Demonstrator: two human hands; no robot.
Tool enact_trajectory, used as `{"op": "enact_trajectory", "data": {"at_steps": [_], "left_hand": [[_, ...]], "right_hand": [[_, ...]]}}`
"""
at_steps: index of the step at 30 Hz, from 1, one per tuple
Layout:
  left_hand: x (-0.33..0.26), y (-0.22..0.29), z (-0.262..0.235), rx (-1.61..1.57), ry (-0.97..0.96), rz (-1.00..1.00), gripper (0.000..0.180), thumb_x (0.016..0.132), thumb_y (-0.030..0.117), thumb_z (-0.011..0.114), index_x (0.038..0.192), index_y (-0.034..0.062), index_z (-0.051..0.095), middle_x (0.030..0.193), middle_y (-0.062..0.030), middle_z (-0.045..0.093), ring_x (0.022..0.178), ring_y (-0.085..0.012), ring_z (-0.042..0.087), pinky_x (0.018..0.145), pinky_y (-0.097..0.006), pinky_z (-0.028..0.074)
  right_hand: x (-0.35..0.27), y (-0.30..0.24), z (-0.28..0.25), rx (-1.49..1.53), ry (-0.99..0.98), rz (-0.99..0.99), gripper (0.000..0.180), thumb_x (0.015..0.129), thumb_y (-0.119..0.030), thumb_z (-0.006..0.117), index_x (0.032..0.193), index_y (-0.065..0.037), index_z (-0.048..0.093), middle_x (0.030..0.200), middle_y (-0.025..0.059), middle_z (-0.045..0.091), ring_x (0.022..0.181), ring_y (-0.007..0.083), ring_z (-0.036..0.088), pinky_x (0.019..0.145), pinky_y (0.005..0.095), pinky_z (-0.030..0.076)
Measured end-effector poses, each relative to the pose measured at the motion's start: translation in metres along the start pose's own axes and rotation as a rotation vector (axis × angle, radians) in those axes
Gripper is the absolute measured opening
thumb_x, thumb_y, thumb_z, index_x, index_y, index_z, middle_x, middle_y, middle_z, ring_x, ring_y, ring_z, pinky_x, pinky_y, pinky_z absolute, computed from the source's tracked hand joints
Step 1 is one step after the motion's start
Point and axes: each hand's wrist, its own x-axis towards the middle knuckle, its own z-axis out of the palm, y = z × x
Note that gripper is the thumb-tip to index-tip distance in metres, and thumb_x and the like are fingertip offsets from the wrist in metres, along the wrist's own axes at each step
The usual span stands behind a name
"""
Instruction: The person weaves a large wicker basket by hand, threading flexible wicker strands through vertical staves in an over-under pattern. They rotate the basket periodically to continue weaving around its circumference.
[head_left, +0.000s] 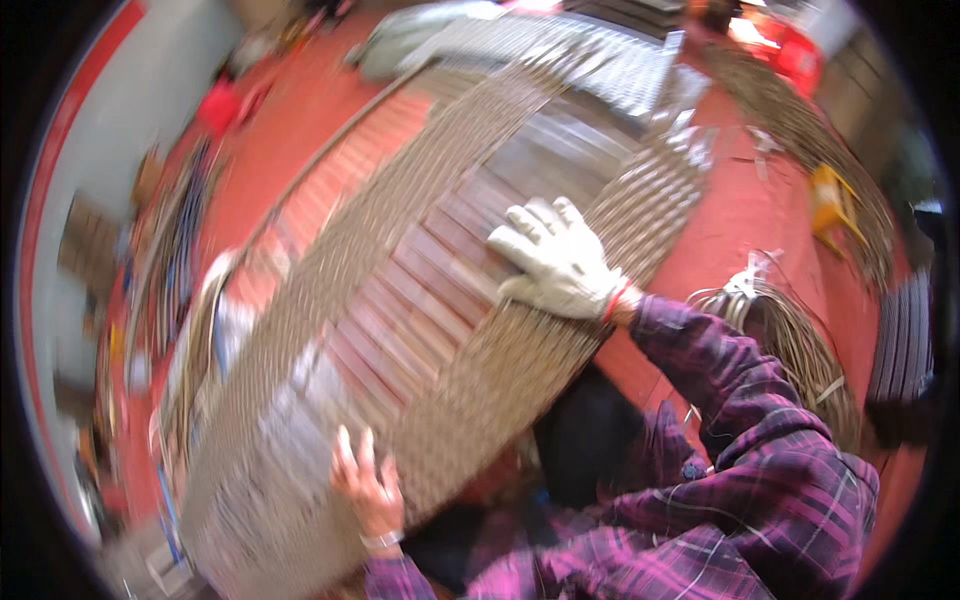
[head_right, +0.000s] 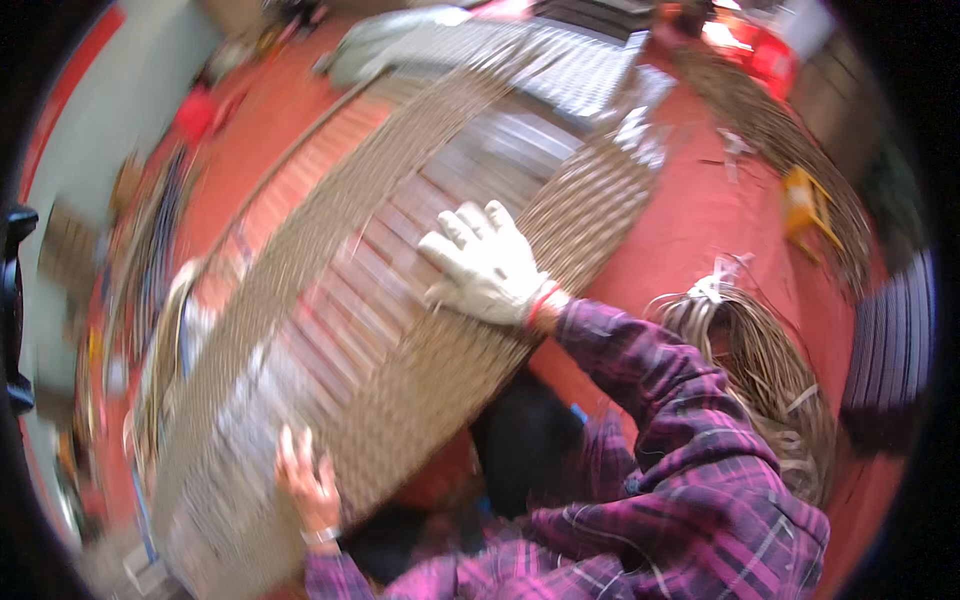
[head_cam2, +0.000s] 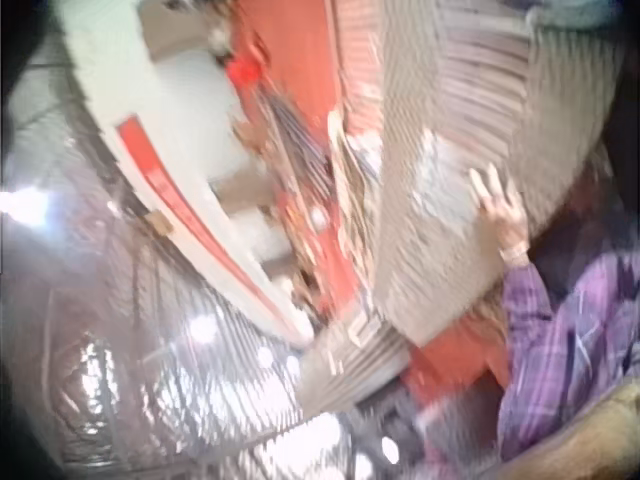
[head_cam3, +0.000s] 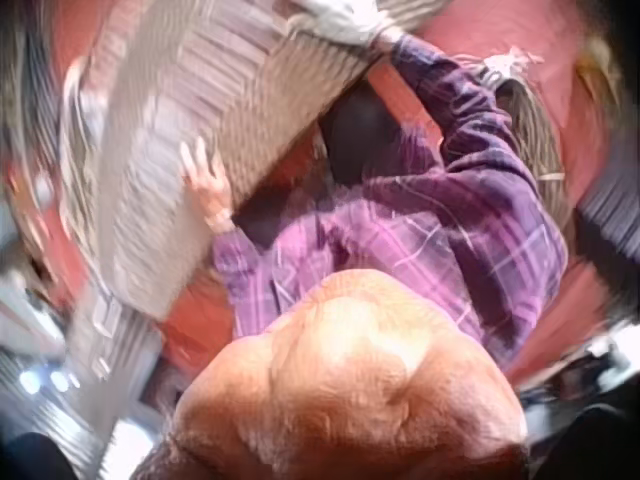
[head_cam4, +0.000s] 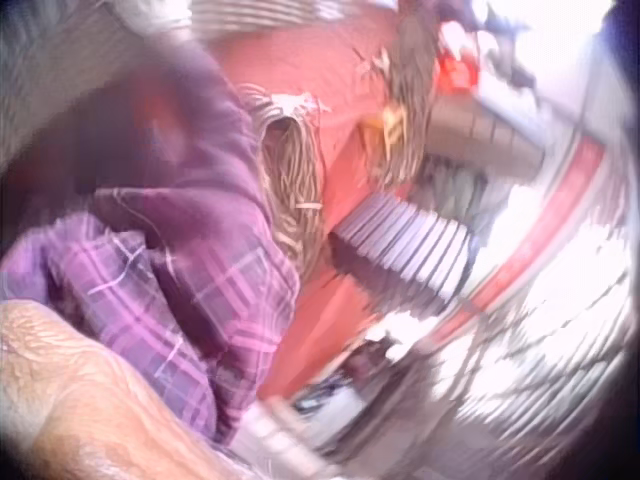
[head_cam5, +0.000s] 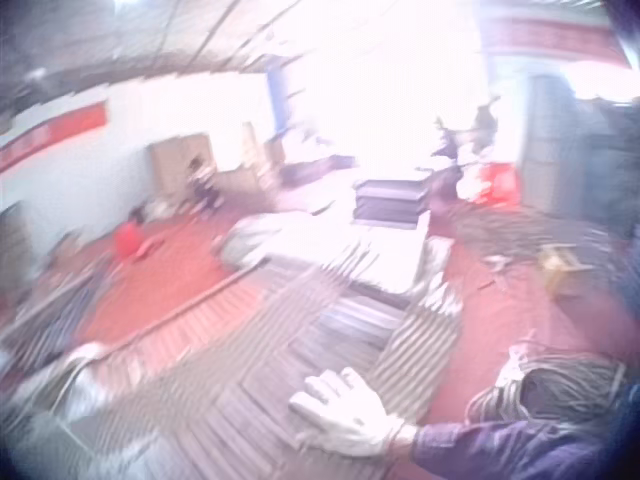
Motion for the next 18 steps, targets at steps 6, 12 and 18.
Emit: {"op": "enact_trajectory", "data": {"at_steps": [6, 12, 18], "left_hand": [[-0.09, -0.04, -0.008, 0.166, 0.168, -0.366, 0.052, 0.094, 0.037, 0.061, 0.14, 0.0139, 0.053, 0.146, -0.0155, 0.045, 0.134, -0.0365, 0.041, 0.109, -0.051, 0.03], [-0.081, -0.071, -0.014, 0.268, 0.174, -0.377, 0.053, 0.091, 0.045, 0.064, 0.133, 0.0133, 0.057, 0.137, -0.0114, 0.053, 0.131, -0.0334, 0.044, 0.106, -0.05, 0.033], [-0.029, -0.071, 0.001, 0.2, -0.126, -0.525, 0.062, 0.088, 0.068, 0.052, 0.123, 0.0182, 0.065, 0.125, -0.0095, 0.064, 0.122, -0.0257, 0.053, 0.102, -0.055, 0.026]], "right_hand": [[-0.006, -0.036, 0.009, 0.103, -0.029, -0.221, 0.058, 0.077, -0.043, 0.073, 0.122, -0.01, 0.058, 0.125, 0.0114, 0.057, 0.123, 0.0351, 0.049, 0.105, 0.0511, 0.035], [0.001, -0.02, 0.018, 0.172, -0.076, -0.111, 0.036, 0.084, -0.047, 0.068, 0.101, -0.015, 0.065, 0.074, 0.0037, 0.067, 0.081, 0.0259, 0.065, 0.09, 0.0421, 0.042], [0.009, -0.007, 0.026, 0.223, -0.248, -0.026, 0.044, 0.088, -0.055, 0.062, 0.07, -0.016, 0.071, 0.061, 0.0073, 0.063, 0.059, 0.026, 0.063, 0.069, 0.0388, 0.048]]}}
